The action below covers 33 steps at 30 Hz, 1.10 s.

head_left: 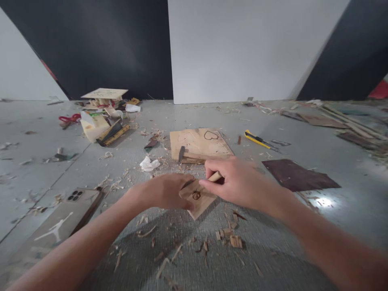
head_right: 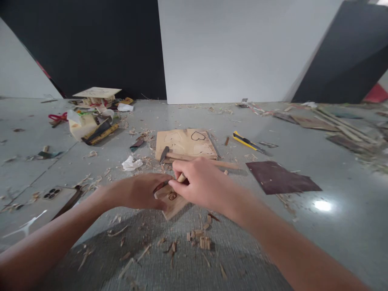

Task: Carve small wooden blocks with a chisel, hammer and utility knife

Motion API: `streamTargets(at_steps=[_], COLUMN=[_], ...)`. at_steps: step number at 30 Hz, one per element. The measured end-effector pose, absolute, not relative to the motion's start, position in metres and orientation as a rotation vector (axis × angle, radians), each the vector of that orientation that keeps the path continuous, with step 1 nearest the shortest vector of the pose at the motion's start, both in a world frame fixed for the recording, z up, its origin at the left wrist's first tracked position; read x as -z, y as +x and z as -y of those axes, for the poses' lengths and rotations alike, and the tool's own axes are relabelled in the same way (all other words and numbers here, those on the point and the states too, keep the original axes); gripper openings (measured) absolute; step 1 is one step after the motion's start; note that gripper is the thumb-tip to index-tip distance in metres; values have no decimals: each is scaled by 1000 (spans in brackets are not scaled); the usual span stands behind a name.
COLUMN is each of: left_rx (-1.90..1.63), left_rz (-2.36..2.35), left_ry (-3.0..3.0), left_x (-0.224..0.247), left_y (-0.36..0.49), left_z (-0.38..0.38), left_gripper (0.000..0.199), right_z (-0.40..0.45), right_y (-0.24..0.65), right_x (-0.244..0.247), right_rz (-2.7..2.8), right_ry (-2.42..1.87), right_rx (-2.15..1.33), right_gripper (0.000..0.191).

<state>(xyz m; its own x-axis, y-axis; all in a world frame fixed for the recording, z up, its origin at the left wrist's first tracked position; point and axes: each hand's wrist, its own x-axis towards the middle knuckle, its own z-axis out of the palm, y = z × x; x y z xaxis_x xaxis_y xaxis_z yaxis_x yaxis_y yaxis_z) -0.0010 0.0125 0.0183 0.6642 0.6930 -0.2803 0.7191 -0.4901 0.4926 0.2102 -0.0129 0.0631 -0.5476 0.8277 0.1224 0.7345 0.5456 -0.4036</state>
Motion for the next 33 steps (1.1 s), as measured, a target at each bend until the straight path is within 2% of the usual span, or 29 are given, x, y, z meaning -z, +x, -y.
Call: streamTargets(at_steps=[6, 16, 33], left_rx=[34, 86, 146], left_rz=[-1057, -1043, -1049], left_ry=[2287, 2323, 2383], left_x=[-19, -18, -17], left_y=[1, 3, 4], left_z=[-13, -14, -15], left_gripper=[43, 31, 35], right_z=[14, 17, 12], right_y=[206, 193, 195], right_x=[-63, -65, -63], right_rz=[2508, 2529, 2545], right_ry=[-1240, -1194, -1110], right_rx=[-314, -102, -195], right_gripper=[35, 35, 31])
